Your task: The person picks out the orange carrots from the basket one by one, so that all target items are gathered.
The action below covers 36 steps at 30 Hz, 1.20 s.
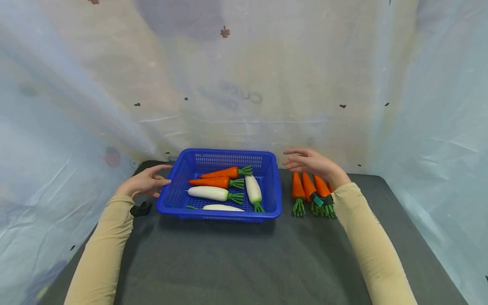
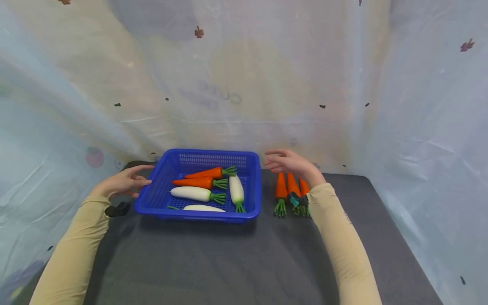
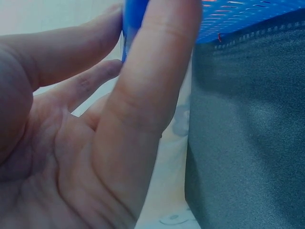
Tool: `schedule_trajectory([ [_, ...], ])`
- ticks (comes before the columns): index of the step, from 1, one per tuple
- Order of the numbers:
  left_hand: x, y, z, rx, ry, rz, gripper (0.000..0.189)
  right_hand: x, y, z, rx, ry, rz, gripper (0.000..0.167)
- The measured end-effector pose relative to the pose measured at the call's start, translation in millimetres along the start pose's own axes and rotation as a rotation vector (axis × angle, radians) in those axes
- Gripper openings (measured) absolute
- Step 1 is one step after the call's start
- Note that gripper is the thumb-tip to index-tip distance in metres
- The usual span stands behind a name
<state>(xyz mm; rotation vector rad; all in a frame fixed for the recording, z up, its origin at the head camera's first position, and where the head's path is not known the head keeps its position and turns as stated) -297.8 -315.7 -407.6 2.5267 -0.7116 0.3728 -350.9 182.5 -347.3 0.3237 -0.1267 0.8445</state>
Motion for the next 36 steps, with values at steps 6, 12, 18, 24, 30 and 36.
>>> schedule_trajectory([
  [6, -0.8, 1.9, 1.4, 0.008, 0.008, -0.002, 0.072, -39.9, -29.7, 7.6, -0.009, -0.030, 0.057, 0.048],
  [12, -1.8, 0.4, 0.2, 0.008, 0.004, -0.003, 0.072, -71.5, -50.1, 6.4, -0.030, -0.065, 0.129, 0.046],
  [18, -1.5, 0.0, 0.3, 0.012, 0.014, 0.000, 0.072, -94.4, -63.1, 4.0, -0.005, -0.110, 0.164, 0.045],
  [24, 0.0, 1.7, -0.5, 0.003, 0.008, -0.006, 0.071, -110.0, -74.3, 2.0, -0.021, -0.148, 0.175, 0.049],
  [30, 2.4, -0.9, -3.7, 0.015, -0.010, 0.012, 0.071, -120.2, -82.0, -1.9, 0.008, -0.208, 0.159, 0.049],
  [36, 5.1, -1.8, -4.9, 0.010, -0.012, 0.010, 0.071, -129.6, -87.0, -6.1, 0.026, -0.266, 0.115, 0.049],
])
Point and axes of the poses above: each hand's wrist, its own x-axis away from the middle knuckle, its own y-axis out of the back of the hand, z = x × y, the point moved 4 cm from there along -x, towards the middle knuckle, and after that the axes turned 13 degrees about z, right-handed, at the moved point
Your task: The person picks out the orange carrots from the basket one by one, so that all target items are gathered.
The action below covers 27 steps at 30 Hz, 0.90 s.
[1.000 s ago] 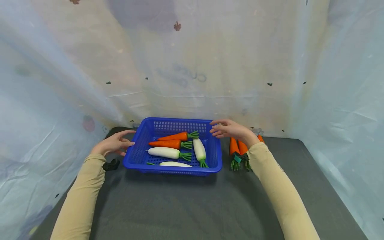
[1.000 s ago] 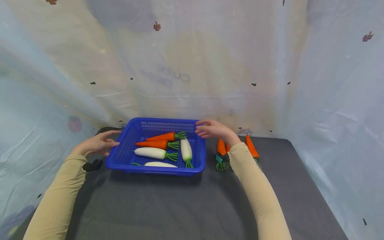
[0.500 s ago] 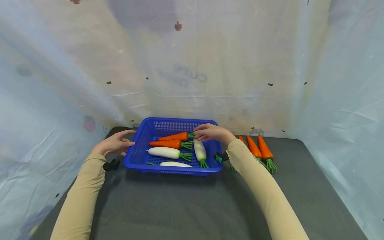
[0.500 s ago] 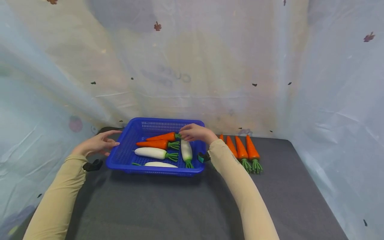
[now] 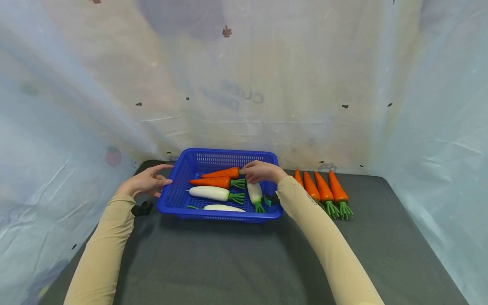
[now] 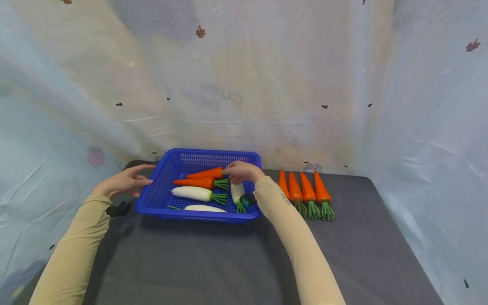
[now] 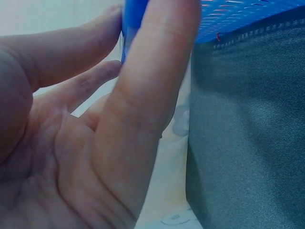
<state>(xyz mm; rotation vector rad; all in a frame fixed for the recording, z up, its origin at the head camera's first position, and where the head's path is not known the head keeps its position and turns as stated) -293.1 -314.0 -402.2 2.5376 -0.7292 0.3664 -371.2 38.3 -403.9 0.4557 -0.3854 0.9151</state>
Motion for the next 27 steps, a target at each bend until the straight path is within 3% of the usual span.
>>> schedule_trajectory([
  [17, -4.6, 2.4, 3.2, -0.016, 0.008, 0.000, 0.071, -10.1, -6.9, -1.0, 0.006, -0.043, -0.012, 0.055],
  [27, -1.6, 0.8, 2.2, -0.010, 0.009, 0.000, 0.071, -18.5, -13.3, -3.3, 0.128, -0.103, 0.060, 0.051],
])
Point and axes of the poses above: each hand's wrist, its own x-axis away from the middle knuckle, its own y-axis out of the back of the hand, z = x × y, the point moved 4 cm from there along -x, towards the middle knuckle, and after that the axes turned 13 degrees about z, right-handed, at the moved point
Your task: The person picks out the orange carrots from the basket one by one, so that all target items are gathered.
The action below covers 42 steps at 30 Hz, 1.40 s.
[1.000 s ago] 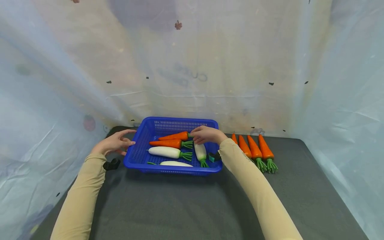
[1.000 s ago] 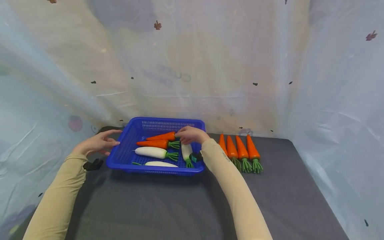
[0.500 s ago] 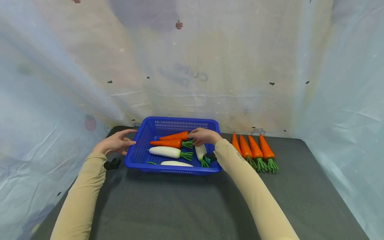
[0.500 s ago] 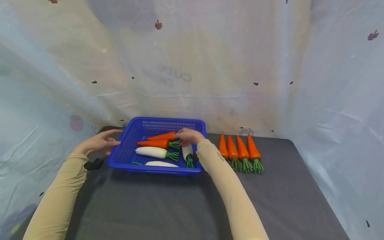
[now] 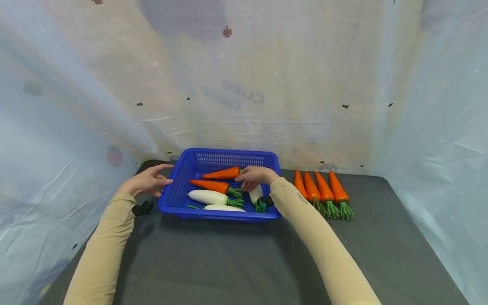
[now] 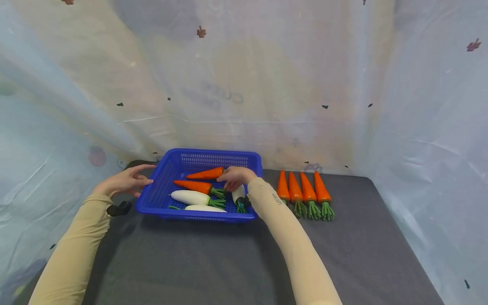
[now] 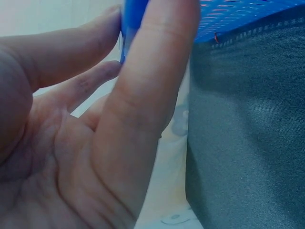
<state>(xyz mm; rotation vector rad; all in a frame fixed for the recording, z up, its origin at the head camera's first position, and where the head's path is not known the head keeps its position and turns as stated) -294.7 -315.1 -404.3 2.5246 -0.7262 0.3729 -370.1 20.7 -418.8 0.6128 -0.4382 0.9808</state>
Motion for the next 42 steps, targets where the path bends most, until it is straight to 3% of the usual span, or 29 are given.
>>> schedule_trajectory([
  [10, -0.4, 0.7, 1.6, -0.004, -0.006, -0.001, 0.071, -2.2, -9.9, 7.9, 0.200, -0.044, 0.071, 0.044],
  [15, 0.2, 0.2, 0.3, 0.000, -0.004, 0.003, 0.072, -5.6, -14.1, 11.1, 0.346, -0.071, 0.106, 0.028],
  [19, -0.9, 0.9, 2.1, 0.014, 0.011, -0.007, 0.071, -9.6, -15.2, 11.2, 0.391, -0.084, 0.103, 0.045],
  [23, -1.2, 0.7, 2.6, 0.016, 0.014, -0.012, 0.071, -10.8, -15.1, 10.8, 0.419, -0.083, 0.068, 0.047],
  [31, 0.3, -1.3, 1.7, 0.020, -0.001, 0.003, 0.073, -8.4, -15.0, 9.1, 0.416, -0.026, 0.048, 0.024],
  [36, -0.7, -1.2, 2.2, 0.021, 0.007, -0.001, 0.072, -7.3, -15.2, 10.8, 0.396, 0.033, 0.076, 0.029],
  [42, -2.3, 2.5, 4.0, 0.009, 0.016, -0.011, 0.071, -3.1, -13.8, 9.4, 0.279, -0.001, 0.085, 0.013],
])
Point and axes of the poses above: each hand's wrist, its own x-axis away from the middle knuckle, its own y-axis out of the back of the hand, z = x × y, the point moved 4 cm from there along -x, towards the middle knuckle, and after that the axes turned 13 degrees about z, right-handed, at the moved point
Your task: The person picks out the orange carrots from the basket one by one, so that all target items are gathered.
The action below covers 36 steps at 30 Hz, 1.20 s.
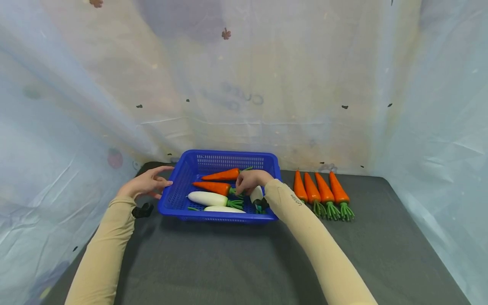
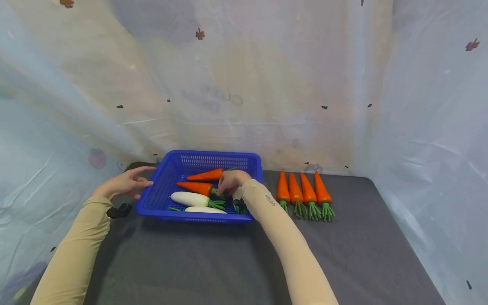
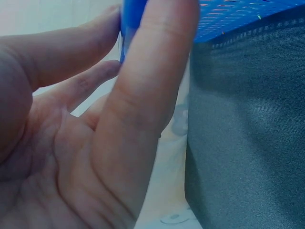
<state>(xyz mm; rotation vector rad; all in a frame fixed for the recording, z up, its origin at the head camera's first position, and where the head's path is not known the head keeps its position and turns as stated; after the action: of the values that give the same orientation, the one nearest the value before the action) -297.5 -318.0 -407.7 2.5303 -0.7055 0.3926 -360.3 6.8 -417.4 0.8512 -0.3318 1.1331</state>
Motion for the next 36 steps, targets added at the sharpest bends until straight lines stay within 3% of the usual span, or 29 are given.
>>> schedule_trajectory([
  [5, 0.5, 1.0, -1.1, -0.012, 0.000, 0.003, 0.072, 6.6, 1.0, -2.0, -0.097, -0.020, 0.003, 0.033],
  [16, 0.5, 0.0, -2.9, -0.014, 0.002, 0.002, 0.072, 23.7, 8.2, -8.3, -0.231, 0.037, 0.022, 0.033],
  [26, -1.4, 1.9, -0.2, -0.009, -0.016, 0.008, 0.073, 59.0, 17.5, -13.1, -0.332, 0.181, 0.020, 0.040],
  [36, -2.5, 2.5, -0.6, 0.009, -0.010, 0.006, 0.073, 106.5, 22.9, -34.0, -0.484, 0.287, -0.006, 0.053],
])
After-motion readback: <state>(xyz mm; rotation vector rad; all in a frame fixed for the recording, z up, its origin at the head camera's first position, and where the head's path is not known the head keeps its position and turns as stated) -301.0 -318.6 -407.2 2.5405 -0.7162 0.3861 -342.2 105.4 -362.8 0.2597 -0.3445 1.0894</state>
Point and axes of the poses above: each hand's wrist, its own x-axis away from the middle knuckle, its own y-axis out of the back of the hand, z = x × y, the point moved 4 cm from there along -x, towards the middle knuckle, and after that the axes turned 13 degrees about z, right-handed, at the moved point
